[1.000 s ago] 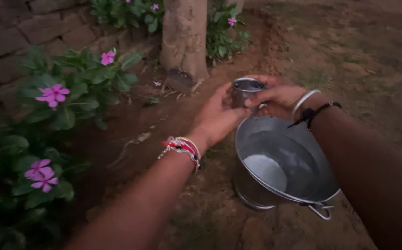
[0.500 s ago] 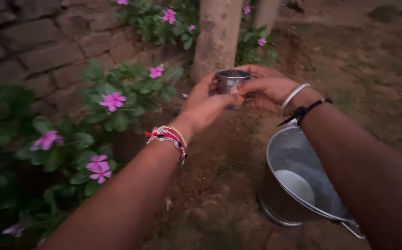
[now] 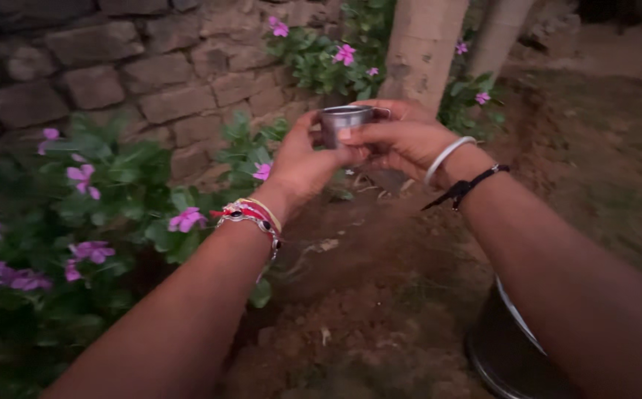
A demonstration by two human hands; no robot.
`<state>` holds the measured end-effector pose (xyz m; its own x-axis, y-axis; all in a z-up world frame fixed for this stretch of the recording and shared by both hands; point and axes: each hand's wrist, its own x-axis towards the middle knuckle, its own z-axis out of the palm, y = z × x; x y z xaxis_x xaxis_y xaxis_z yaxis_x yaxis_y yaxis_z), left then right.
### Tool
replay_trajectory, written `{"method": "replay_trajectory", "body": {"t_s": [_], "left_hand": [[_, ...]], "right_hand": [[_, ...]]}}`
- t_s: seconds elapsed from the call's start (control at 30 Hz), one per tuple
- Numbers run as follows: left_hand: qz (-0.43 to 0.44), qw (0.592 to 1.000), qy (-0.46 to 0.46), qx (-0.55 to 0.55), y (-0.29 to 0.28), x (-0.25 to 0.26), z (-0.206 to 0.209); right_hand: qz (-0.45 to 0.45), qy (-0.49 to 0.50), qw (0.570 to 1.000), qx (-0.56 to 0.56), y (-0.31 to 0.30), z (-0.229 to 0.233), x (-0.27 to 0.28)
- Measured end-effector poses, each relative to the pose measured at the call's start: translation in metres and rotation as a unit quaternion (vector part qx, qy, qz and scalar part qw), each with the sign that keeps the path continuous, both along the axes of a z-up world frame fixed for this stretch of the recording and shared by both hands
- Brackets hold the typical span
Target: The person repeatedly scoops water from a bucket using a cup and pours it over their hand onto flowering plants.
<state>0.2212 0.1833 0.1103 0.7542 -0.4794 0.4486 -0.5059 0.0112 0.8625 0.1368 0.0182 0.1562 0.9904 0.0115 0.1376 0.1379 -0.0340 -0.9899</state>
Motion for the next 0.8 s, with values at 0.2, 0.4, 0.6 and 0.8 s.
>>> {"method": "replay_trajectory", "body": {"t_s": [0.2,0.4,0.6,0.8], "left_hand": [[0.065,0.997,0.031,-0.027,0.027,0.019,0.01],[0.093,0.994,0.056,-0.017,0.055,0.023,0.016],[0.127,0.99,0.056,-0.038,0.076,0.022,0.018],[0.167,0.978,0.08,-0.094,0.088,0.023,0.023]], "right_hand": [[0.02,-0.047,0.998,0.048,0.034,0.005,0.023],[0.019,-0.066,0.995,0.067,0.065,0.001,0.045],[-0.048,-0.08,0.994,0.048,0.088,-0.002,0.065],[0.004,-0.135,0.988,0.071,0.109,0.0,0.078]]}}
